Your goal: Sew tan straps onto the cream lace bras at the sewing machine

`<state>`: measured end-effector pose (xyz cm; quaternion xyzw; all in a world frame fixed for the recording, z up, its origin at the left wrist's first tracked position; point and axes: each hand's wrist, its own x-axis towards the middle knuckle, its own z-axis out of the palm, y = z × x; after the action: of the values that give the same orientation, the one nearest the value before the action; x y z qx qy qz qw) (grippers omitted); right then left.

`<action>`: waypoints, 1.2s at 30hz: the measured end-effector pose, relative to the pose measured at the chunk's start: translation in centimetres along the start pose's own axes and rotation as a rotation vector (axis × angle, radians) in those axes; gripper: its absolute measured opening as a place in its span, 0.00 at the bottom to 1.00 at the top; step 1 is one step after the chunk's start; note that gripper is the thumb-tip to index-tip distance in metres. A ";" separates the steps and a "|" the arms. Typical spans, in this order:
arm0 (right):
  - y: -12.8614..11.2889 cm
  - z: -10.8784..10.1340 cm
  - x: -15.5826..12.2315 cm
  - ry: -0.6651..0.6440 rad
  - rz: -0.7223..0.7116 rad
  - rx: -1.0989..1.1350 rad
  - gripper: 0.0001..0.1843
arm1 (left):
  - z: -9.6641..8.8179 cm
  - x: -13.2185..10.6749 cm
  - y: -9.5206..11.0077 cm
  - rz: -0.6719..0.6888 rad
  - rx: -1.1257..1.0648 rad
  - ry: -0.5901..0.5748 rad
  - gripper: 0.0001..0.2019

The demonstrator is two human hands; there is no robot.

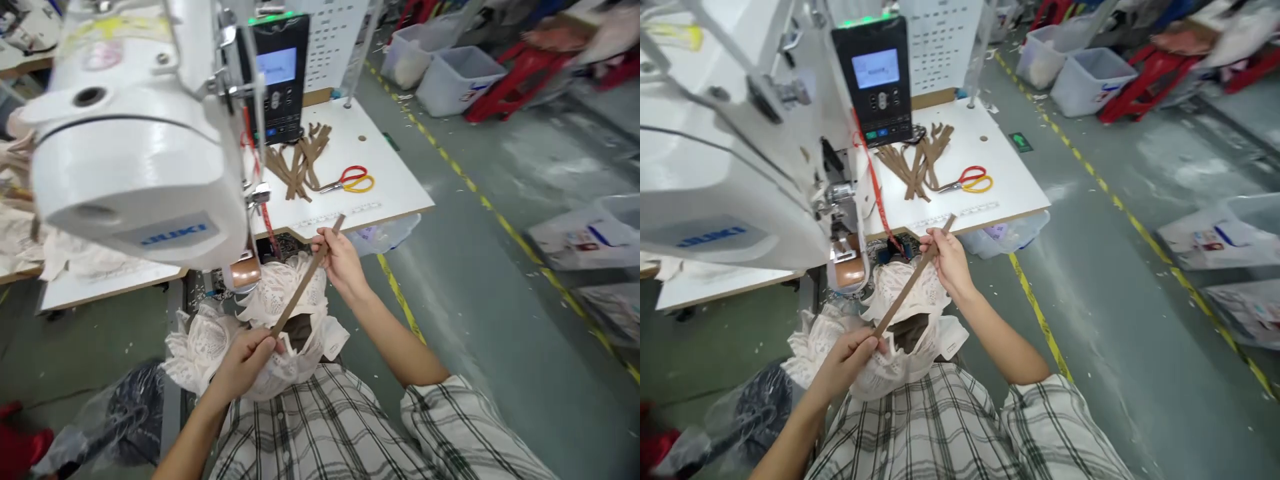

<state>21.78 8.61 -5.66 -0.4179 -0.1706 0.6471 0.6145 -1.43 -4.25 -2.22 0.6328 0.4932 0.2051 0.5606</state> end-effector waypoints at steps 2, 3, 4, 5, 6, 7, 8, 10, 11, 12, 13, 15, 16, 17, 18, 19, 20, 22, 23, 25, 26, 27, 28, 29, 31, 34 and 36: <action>-1.1 -1.2 1.0 -0.027 -0.092 -0.133 0.19 | 0.0 -0.2 -1.0 -0.006 0.026 -0.025 0.20; -1.6 -1.6 1.2 -0.055 -0.124 -0.196 0.19 | 0.0 -0.1 -1.3 -0.009 0.028 -0.030 0.20; -1.8 -1.9 1.2 -0.080 -0.151 -0.239 0.20 | 0.1 0.0 -1.3 -0.012 0.023 -0.018 0.21; -1.8 -2.1 0.9 -0.099 -0.159 -0.252 0.21 | 0.1 0.1 -1.1 -0.012 0.012 0.004 0.21; -1.5 -2.0 0.4 -0.125 -0.114 -0.239 0.22 | 0.2 0.3 -0.6 -0.007 -0.003 0.033 0.21; -1.0 -1.8 -0.3 -0.170 -0.006 -0.215 0.25 | 0.4 0.5 0.0 0.002 -0.019 0.063 0.21; -0.3 -1.5 -1.3 -0.243 0.152 -0.195 0.30 | 0.5 0.8 0.8 0.018 -0.034 0.089 0.20; 1.2 -0.8 -3.4 -0.433 0.474 -0.199 0.38 | 0.8 1.4 2.6 0.062 -0.049 0.119 0.20; 1.7 -0.4 -4.5 -0.509 0.556 -0.222 0.39 | 0.9 1.8 3.3 0.082 -0.051 0.134 0.19; 2.0 0.0 -5.3 -0.544 0.562 -0.241 0.37 | 1.0 2.2 4.0 0.100 -0.048 0.138 0.19; 2.1 0.4 -5.9 -0.550 0.526 -0.254 0.32 | 1.0 2.6 4.5 0.118 -0.042 0.144 0.18; 1.5 1.5 -6.2 -0.503 0.408 -0.278 0.23 | 0.8 3.2 5.1 0.176 -0.021 0.172 0.16; 1.1 2.1 -6.0 -0.472 0.342 -0.288 0.20 | 0.6 3.4 5.2 0.223 -0.001 0.203 0.14; 0.5 2.7 -5.5 -0.444 0.271 -0.298 0.18 | 0.2 3.5 5.1 0.286 0.036 0.247 0.13; 0.1 3.3 -4.9 -0.419 0.194 -0.308 0.16 | -0.3 3.5 4.9 0.357 0.098 0.306 0.12; -0.3 4.0 -4.2 -0.398 0.114 -0.320 0.15 | -0.9 3.6 4.6 0.427 0.188 0.380 0.13; -0.6 4.6 -3.4 -0.393 0.046 -0.342 0.14 | -1.6 3.6 4.2 0.482 0.298 0.467 0.14; -0.8 5.6 -2.2 -0.433 -0.025 -0.437 0.13 | -2.8 3.5 3.3 0.513 0.527 0.647 0.15; -0.7 6.1 -1.6 -0.465 -0.038 -0.498 0.13 | -3.2 3.4 3.0 0.475 0.618 0.716 0.15; -0.3 6.9 -0.8 -0.511 -0.065 -0.625 0.11 | -3.8 3.2 2.4 0.338 0.705 0.783 0.14; 0.0 7.2 -0.6 -0.517 -0.092 -0.681 0.09 | -3.9 3.1 2.3 0.270 0.710 0.780 0.14; 0.2 7.5 -0.3 -0.513 -0.136 -0.728 0.08 | -3.9 3.0 2.2 0.216 0.700 0.767 0.14; 0.4 7.8 -0.1 -0.507 -0.192 -0.771 0.07 | -4.0 2.9 2.2 0.181 0.679 0.752 0.14; 0.5 8.1 0.2 -0.503 -0.259 -0.807 0.07 | -4.1 2.7 2.3 0.160 0.650 0.737 0.15; 0.8 8.5 0.6 -0.500 -0.403 -0.863 0.08 | -4.5 2.5 2.2 0.133 0.576 0.694 0.15; 0.9 9.3 1.0 -0.512 -0.550 -0.939 0.08 | -5.5 2.3 1.7 0.097 0.455 0.562 0.16; 0.8 9.9 1.2 -0.535 -0.557 -0.981 0.09 | -6.0 2.2 1.1 0.082 0.389 0.469 0.18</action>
<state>13.92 12.45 -0.80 -0.4146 -0.6984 0.3913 0.4327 -4.99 0.79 -0.12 0.6831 0.6131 0.2699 0.2910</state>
